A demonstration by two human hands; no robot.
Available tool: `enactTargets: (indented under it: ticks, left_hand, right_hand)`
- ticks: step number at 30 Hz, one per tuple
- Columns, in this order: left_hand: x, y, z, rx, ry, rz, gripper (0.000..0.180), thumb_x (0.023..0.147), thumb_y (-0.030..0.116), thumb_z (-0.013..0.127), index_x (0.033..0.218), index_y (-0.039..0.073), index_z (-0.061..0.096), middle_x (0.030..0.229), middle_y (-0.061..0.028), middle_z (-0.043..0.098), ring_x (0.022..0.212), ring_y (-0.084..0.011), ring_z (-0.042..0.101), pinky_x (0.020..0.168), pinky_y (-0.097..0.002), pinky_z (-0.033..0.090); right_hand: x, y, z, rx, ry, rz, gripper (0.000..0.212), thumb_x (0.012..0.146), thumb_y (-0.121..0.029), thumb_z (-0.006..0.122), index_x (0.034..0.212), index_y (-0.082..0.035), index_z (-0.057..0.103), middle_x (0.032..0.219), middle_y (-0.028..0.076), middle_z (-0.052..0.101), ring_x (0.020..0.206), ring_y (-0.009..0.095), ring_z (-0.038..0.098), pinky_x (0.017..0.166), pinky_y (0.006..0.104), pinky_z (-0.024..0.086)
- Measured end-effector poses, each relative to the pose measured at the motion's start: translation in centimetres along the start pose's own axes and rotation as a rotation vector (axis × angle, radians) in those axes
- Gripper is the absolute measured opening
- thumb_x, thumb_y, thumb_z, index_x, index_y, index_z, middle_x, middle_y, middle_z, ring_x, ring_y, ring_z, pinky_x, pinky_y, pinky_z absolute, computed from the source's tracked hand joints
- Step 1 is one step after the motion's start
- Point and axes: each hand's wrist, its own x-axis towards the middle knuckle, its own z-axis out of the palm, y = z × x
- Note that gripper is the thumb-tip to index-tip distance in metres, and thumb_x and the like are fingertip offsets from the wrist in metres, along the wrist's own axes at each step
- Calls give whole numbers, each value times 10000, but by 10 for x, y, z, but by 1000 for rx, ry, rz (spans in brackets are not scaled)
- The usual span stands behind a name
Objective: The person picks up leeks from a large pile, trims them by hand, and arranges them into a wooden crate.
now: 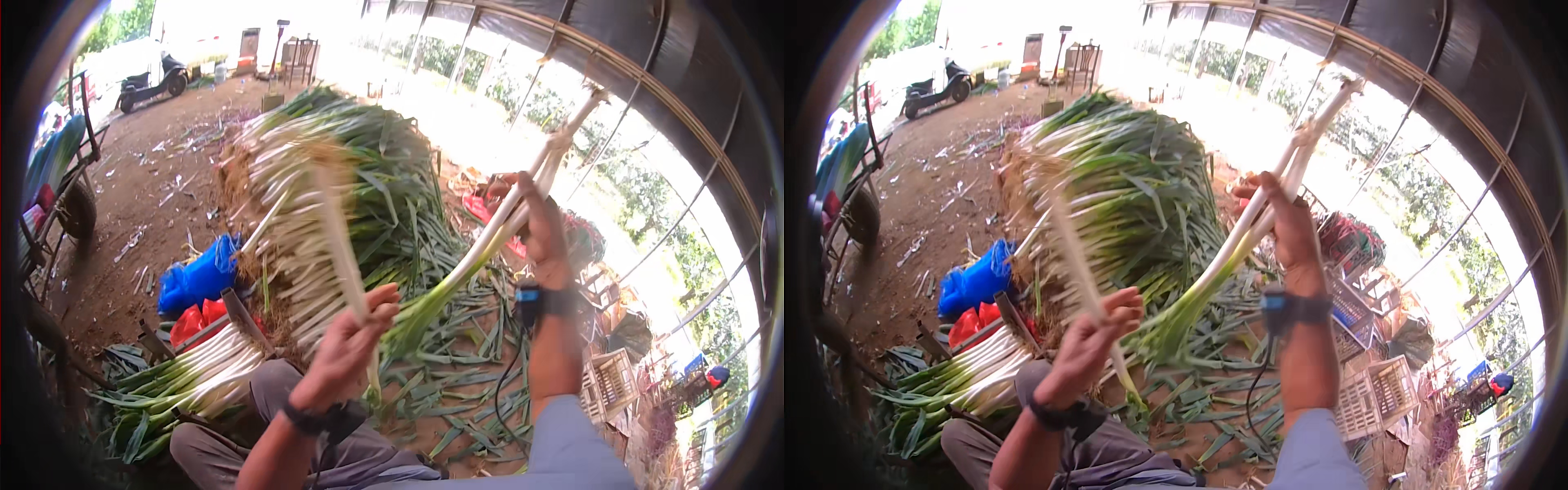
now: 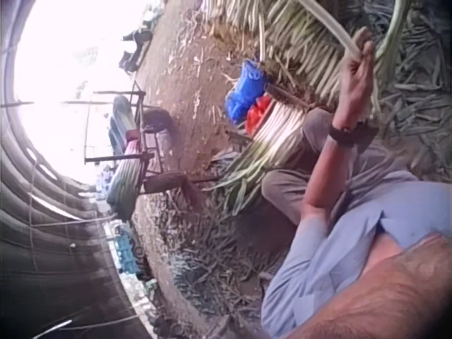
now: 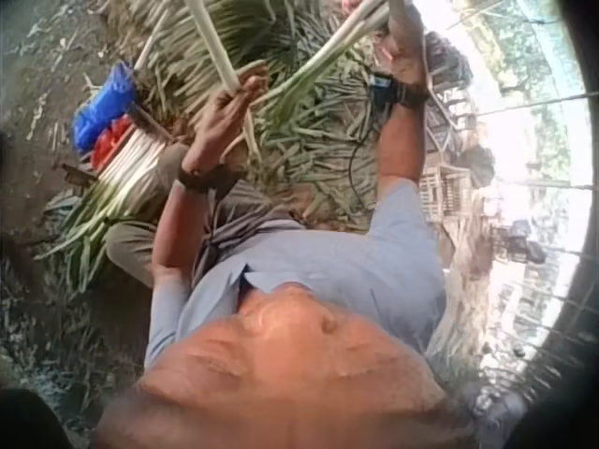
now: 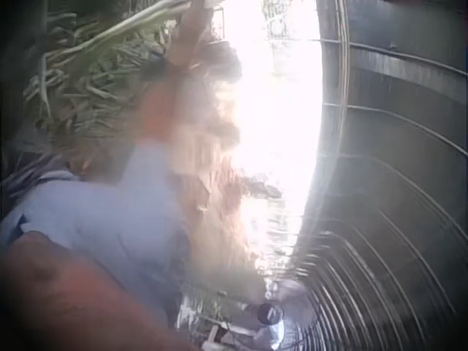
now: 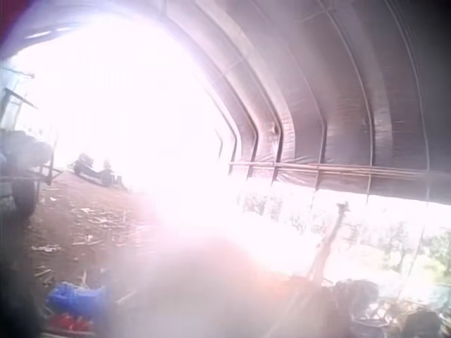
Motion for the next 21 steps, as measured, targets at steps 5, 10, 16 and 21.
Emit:
enactTargets:
  ticks: [5, 10, 16, 21]
  left_hand:
    - [23, -69, 38, 413, -15, 143, 399, 1058, 250, 626, 1397, 46, 579, 1238, -92, 628, 1121, -159, 582, 974, -328, 474]
    - [0, -90, 27, 227, 176, -57, 255, 1057, 265, 626, 1201, 56, 648, 984, -39, 683, 896, -132, 610, 806, -325, 500]
    - [-4, -76, 15, 234, 261, 29, 256, 1084, 243, 597, 1244, 46, 628, 952, 4, 689, 796, -64, 571, 716, -262, 497]
    - [-7, -54, 23, 584, 298, 60, 264, 1059, 222, 592, 1260, 51, 598, 934, -77, 687, 823, -187, 655, 724, -352, 527]
  right_hand:
    - [-36, 22, 36, 200, -38, 99, 528, 1019, -485, 656, 1214, 5, 645, 1041, 169, 742, 826, 258, 761, 738, 371, 632]
    - [-60, 43, 55, 383, -198, 144, 588, 1032, -518, 616, 1324, -8, 579, 1137, 138, 722, 1007, 259, 746, 881, 401, 615]
    - [-79, 100, 70, 484, -365, 206, 692, 1054, -496, 578, 1518, -2, 434, 1378, 176, 637, 1228, 264, 660, 1015, 406, 570]
    - [-104, 117, 99, 497, -478, 279, 663, 1050, -493, 593, 1479, -2, 475, 1361, 163, 639, 1234, 245, 647, 1064, 412, 526]
